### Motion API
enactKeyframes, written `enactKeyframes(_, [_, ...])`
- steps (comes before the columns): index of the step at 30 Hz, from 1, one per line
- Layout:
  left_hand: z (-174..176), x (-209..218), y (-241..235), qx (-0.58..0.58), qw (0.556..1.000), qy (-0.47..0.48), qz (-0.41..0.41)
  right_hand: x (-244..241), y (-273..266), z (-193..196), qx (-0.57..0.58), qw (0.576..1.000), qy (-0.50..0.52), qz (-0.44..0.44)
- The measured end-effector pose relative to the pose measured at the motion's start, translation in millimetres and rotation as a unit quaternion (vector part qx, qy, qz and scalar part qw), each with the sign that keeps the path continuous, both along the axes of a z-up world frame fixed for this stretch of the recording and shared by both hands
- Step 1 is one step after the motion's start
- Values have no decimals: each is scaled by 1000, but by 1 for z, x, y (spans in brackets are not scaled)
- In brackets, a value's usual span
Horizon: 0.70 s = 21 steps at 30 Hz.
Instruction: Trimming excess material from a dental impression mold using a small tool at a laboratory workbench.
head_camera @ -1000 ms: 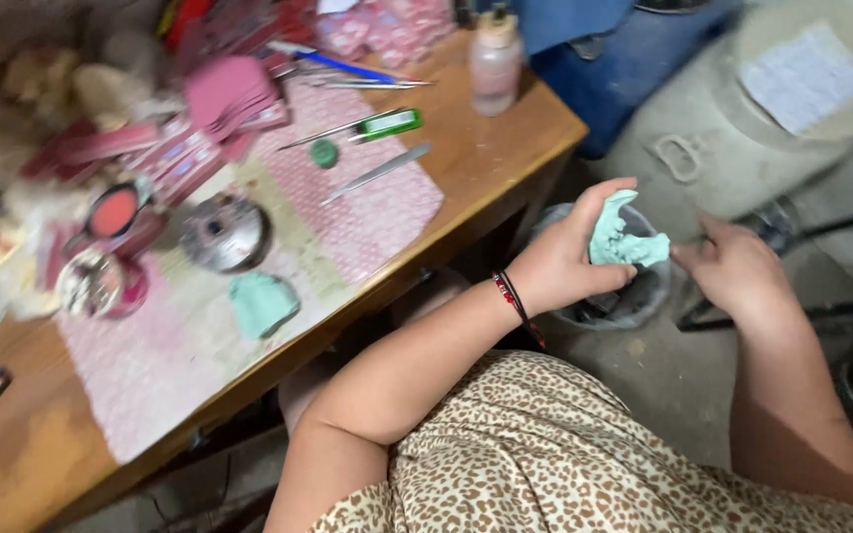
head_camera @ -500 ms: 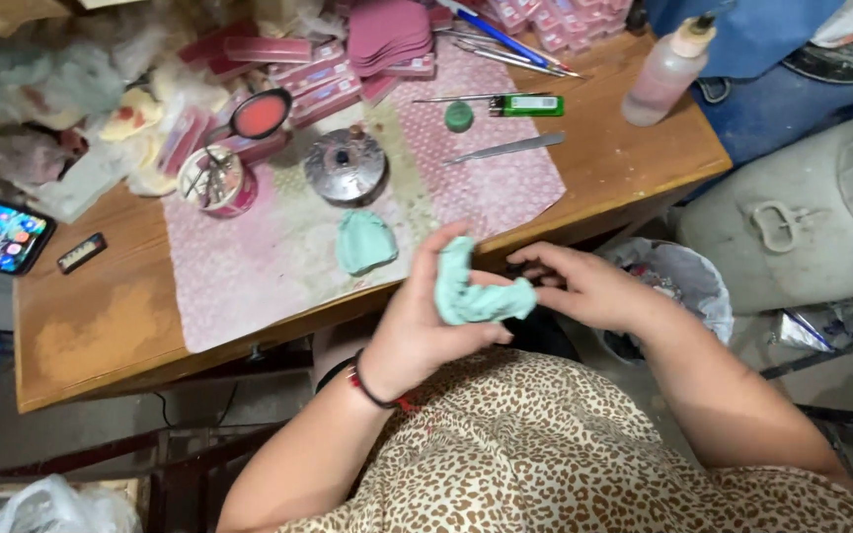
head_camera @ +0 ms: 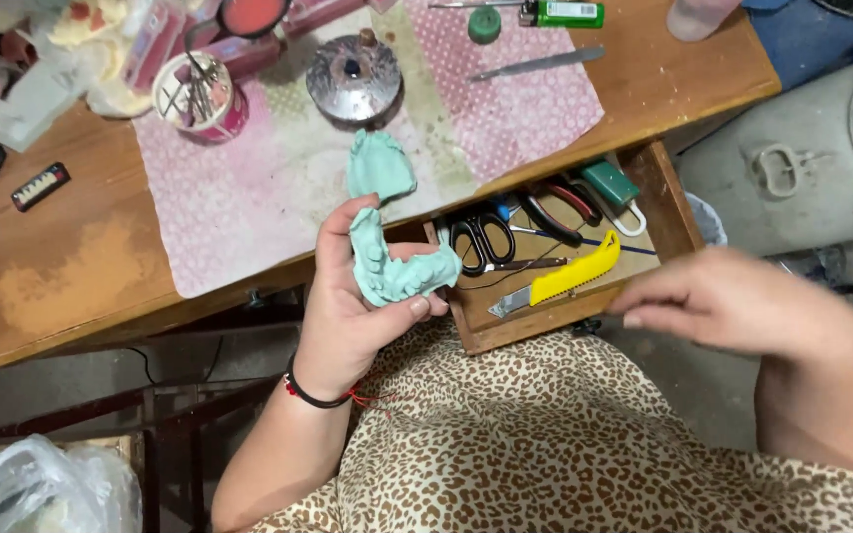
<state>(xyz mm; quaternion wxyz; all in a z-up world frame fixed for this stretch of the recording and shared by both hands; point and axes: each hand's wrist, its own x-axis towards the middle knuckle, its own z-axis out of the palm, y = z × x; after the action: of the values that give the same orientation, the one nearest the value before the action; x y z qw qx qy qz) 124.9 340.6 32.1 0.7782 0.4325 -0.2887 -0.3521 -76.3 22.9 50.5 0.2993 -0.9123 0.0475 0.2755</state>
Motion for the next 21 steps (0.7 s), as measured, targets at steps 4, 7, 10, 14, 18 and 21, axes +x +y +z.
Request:
enactKeyframes(4, [-9, -32, -4, 5, 996, 35, -86, 0, 12, 14, -215, 974, 66, 8])
enactKeyframes(7, [-10, -52, -19, 64, 976, 11, -206, -20, 15, 0, -194, 981, 20, -2])
enactKeyframes(10, [-17, -66, -47, 97, 955, -39, -277, -40, 2, -4, -117, 983, -135, -33])
enactKeyframes(14, [-46, -58, -77, 178, 957, -134, -185, -96, -22, -33, -98, 950, -283, -87])
enactKeyframes(18, [-65, -61, -108, 211, 939, -237, -132, -232, -77, -19, -244, 862, -292, -335])
enactKeyframes(21, [-59, -79, -137, 303, 925, -212, -83, -365, -128, -6, -430, 665, -139, -595])
